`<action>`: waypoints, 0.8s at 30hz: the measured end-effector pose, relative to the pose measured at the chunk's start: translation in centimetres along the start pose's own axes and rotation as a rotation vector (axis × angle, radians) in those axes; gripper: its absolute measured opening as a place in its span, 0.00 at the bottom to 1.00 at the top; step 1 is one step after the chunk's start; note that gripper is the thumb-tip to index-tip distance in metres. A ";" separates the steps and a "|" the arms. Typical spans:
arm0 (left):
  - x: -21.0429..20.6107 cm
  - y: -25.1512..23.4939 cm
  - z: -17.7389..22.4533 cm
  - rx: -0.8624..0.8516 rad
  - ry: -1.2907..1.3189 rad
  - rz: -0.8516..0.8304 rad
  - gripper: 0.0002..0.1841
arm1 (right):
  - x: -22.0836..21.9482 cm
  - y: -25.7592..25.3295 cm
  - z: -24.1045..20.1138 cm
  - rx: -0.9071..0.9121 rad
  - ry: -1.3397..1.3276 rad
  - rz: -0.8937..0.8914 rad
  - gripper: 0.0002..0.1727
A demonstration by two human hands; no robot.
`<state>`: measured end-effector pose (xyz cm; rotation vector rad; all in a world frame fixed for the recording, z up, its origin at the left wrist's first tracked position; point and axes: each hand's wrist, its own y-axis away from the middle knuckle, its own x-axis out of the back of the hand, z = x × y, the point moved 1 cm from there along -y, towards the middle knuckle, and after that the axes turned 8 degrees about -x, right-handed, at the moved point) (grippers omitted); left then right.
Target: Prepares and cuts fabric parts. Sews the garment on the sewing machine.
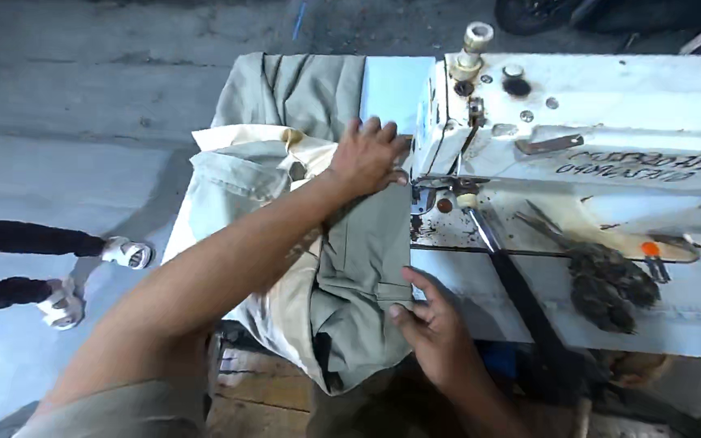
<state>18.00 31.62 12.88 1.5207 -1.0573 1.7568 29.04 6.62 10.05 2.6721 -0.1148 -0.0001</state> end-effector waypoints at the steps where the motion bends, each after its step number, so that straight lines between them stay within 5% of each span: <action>1: 0.6 0.0 1.1 0.078 -0.021 0.033 0.27 | 0.4 -0.1 -0.3 -0.050 0.022 -0.017 0.33; 5: 2.0 4.3 4.4 0.147 0.160 0.047 0.16 | 0.7 -0.4 -0.6 -0.032 0.065 -0.079 0.32; 8: -2.8 7.8 4.0 0.093 0.253 -0.071 0.37 | 3.6 0.7 -1.7 0.337 0.603 0.173 0.26; 11: -3.7 8.2 4.2 0.106 0.185 -0.088 0.43 | 9.4 -2.3 -1.4 0.584 1.029 0.504 0.19; 20: -4.5 1.5 3.0 0.173 0.231 -0.002 0.44 | 14.2 -5.2 -2.4 0.424 1.247 0.527 0.18; 24: -4.9 3.3 5.4 0.286 0.287 0.035 0.57 | 12.6 -5.1 -4.3 0.613 1.088 0.389 0.17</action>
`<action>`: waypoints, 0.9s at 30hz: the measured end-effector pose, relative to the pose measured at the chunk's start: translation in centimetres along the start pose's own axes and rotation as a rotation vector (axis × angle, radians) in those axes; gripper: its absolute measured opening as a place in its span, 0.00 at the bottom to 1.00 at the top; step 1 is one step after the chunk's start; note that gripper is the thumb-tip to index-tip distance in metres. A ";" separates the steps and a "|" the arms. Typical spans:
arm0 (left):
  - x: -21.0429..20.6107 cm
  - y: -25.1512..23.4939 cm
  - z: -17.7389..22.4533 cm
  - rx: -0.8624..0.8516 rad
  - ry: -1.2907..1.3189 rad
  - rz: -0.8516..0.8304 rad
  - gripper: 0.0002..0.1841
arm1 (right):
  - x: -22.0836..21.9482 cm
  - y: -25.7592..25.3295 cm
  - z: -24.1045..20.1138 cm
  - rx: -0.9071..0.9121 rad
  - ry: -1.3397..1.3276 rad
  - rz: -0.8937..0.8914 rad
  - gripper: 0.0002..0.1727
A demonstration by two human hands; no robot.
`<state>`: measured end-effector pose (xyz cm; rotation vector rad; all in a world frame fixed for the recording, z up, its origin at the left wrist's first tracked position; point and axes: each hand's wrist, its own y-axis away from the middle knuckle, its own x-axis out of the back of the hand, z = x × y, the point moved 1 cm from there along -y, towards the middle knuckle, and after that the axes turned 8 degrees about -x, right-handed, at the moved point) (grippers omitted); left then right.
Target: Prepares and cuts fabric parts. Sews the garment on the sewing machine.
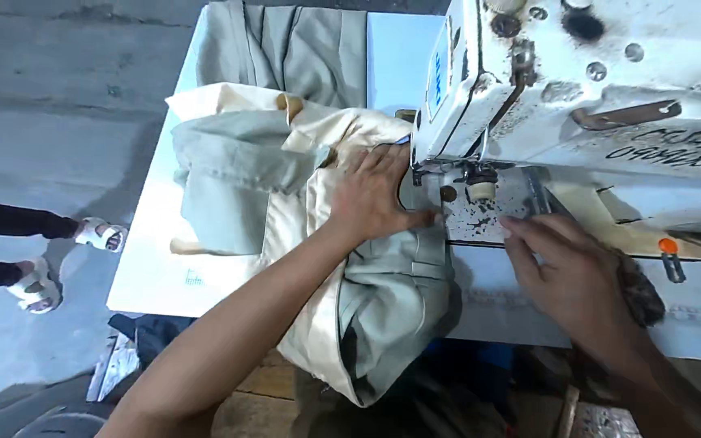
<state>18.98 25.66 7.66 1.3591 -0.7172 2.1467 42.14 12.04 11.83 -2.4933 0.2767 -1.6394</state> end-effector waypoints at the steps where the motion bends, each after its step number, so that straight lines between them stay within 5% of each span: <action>1: -0.1 0.5 0.2 0.014 0.007 -0.022 0.59 | -0.3 -0.9 -0.8 0.033 -0.062 -0.038 0.16; 6: 0.5 0.0 0.4 0.027 0.028 -0.121 0.58 | -2.7 -7.7 -2.9 -0.065 -0.158 -0.274 0.16; 12: 1.1 -0.8 1.1 0.055 0.009 -0.194 0.51 | -5.5 -9.8 -2.3 -0.250 -0.206 -0.423 0.21; 19: -0.1 0.2 1.1 -0.002 -0.022 -0.062 0.54 | -6.1 -8.4 -1.6 -0.161 -0.161 -0.526 0.17; 27: 0.0 0.1 1.3 0.014 -0.019 -0.064 0.55 | -6.0 -8.1 -1.6 -0.013 -0.150 -0.436 0.12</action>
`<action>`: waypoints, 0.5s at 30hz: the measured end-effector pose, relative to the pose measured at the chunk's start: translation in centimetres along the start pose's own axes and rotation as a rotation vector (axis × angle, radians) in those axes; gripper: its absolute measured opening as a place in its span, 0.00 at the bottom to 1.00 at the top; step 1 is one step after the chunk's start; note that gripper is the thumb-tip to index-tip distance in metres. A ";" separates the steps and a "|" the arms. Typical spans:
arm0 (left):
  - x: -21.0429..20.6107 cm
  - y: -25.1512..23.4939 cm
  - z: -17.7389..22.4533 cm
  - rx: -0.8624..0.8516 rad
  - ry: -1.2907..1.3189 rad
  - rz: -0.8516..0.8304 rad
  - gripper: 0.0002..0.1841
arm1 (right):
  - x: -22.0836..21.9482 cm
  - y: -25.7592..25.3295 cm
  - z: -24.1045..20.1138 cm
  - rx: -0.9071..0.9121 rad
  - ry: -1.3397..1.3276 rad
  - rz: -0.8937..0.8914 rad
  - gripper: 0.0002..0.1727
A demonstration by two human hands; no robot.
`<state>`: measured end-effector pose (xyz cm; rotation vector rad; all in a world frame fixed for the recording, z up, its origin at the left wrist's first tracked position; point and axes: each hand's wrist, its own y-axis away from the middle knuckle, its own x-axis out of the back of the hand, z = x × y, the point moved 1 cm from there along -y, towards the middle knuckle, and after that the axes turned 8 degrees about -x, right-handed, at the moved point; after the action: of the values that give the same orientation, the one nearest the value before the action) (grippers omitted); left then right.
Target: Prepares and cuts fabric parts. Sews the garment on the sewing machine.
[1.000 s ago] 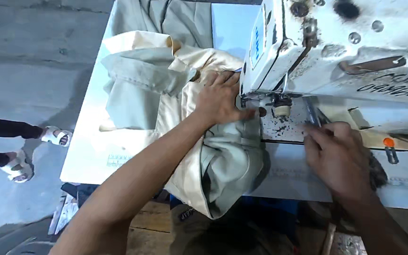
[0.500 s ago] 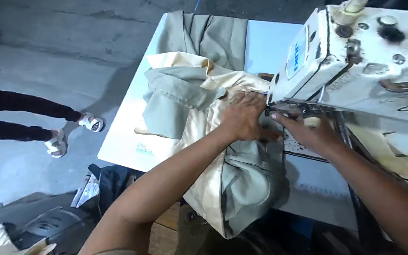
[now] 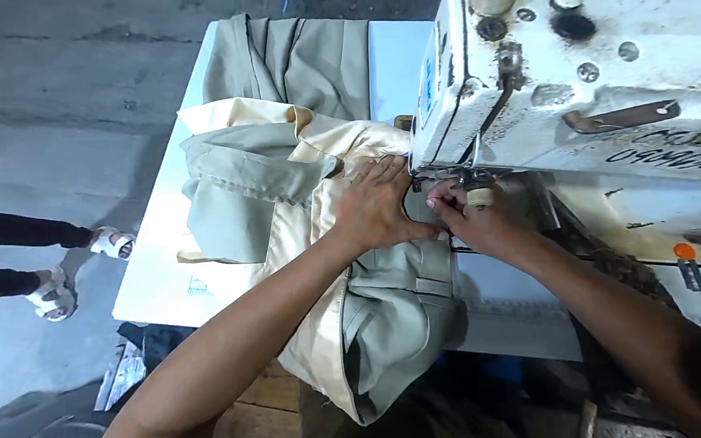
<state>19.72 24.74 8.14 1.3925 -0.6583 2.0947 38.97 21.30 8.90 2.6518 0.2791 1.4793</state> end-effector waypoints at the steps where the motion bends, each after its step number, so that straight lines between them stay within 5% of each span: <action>1: 0.0 -0.1 0.0 -0.002 -0.003 0.001 0.54 | 0.1 0.0 -0.1 0.007 0.007 0.011 0.11; 6: 0.6 0.6 0.5 -0.033 -0.035 0.039 0.51 | 0.0 0.2 -0.2 0.047 0.014 0.045 0.09; 10: 2.8 2.9 2.6 -0.155 -0.119 0.188 0.14 | 0.1 0.6 -0.6 0.068 0.014 0.068 0.10; 15: 0.9 1.3 2.1 -0.371 -0.212 0.223 0.10 | -0.6 1.7 -1.1 0.082 -0.042 0.162 0.09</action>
<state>19.97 22.58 9.54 1.3839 -1.2694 1.8693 37.94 19.52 9.22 2.8271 0.1264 1.4837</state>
